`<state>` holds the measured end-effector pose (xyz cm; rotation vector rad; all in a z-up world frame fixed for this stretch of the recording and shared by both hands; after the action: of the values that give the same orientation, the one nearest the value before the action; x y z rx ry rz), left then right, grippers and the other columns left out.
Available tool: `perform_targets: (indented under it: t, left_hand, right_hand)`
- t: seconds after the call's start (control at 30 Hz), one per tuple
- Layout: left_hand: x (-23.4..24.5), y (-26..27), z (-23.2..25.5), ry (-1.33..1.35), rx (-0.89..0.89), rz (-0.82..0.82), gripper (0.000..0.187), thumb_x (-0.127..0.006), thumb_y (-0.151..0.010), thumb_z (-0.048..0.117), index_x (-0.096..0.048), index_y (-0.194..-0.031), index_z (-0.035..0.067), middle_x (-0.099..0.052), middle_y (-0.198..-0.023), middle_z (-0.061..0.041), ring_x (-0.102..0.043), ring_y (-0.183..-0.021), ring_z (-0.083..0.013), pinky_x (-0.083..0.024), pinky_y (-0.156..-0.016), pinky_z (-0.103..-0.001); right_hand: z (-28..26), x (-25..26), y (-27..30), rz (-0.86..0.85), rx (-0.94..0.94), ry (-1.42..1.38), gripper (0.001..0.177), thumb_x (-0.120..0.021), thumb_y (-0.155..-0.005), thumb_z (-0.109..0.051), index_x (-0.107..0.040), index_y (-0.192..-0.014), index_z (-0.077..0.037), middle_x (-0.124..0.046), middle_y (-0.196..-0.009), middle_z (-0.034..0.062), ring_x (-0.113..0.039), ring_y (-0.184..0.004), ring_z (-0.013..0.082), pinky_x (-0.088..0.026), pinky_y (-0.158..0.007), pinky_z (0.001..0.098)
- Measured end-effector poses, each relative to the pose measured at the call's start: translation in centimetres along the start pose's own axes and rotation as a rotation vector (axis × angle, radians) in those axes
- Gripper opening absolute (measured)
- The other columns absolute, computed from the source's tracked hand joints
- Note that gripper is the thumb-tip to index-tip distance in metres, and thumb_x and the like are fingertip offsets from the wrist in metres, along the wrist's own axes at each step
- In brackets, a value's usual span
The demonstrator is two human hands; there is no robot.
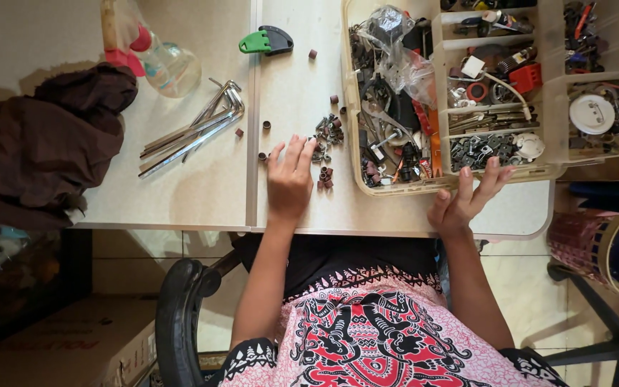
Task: The person sorts small metal bolts and nuts by picking them from a wooden organizer box and placing them into groups on a table by hand.
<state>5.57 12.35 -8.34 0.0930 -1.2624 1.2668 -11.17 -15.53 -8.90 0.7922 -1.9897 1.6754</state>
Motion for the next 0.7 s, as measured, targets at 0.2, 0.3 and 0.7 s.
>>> perform_targets:
  t: [0.2, 0.3, 0.7]
  left_hand:
    - [-0.3, 0.0, 0.1, -0.044, 0.003, -0.016, 0.039, -0.067, -0.090, -0.008, -0.069, -0.127, 0.003, -0.071, -0.124, -0.016, -0.069, -0.118, -0.0277, -0.049, -0.109, -0.045]
    - [-0.3, 0.4, 0.0, 0.013, 0.024, -0.048, 0.038, -0.069, -0.090, -0.007, -0.070, -0.127, 0.002, -0.073, -0.116, -0.013, -0.070, -0.102, -0.0246, -0.051, -0.101, -0.045]
    - [-1.5, 1.4, -0.7, 0.008, 0.092, -0.037, 0.035, -0.078, -0.089, -0.001, -0.065, -0.121, 0.003, -0.062, -0.111, -0.014, -0.064, -0.106, -0.0314, -0.055, -0.100, -0.044]
  right_hand:
    - [0.2, -0.1, 0.2, 0.014, 0.003, 0.000, 0.047, -0.040, -0.113, -0.030, -0.041, -0.155, -0.009, -0.023, -0.167, 0.0269, -0.010, -0.159, 0.0467, -0.009, -0.129, 0.0702]
    - [0.2, 0.0, 0.2, 0.010, 0.005, -0.007, 0.047, -0.041, -0.113, -0.030, -0.041, -0.155, -0.009, -0.023, -0.167, 0.0271, -0.010, -0.159, 0.0467, -0.008, -0.129, 0.0704]
    - [0.0, 0.0, 0.1, 0.009, -0.004, -0.011, 0.046, -0.043, -0.113, -0.028, -0.041, -0.154, -0.008, -0.023, -0.166, 0.0293, -0.011, -0.159, 0.0496, -0.009, -0.129, 0.0703]
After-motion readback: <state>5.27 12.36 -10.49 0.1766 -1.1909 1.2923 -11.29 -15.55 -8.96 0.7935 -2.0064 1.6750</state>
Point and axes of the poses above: each hand's wrist, its own y-axis away from the middle knuckle, its own x-axis out of the back of the hand, z = x × y, the point moved 6 cm from there along -y, towards the middle knuckle
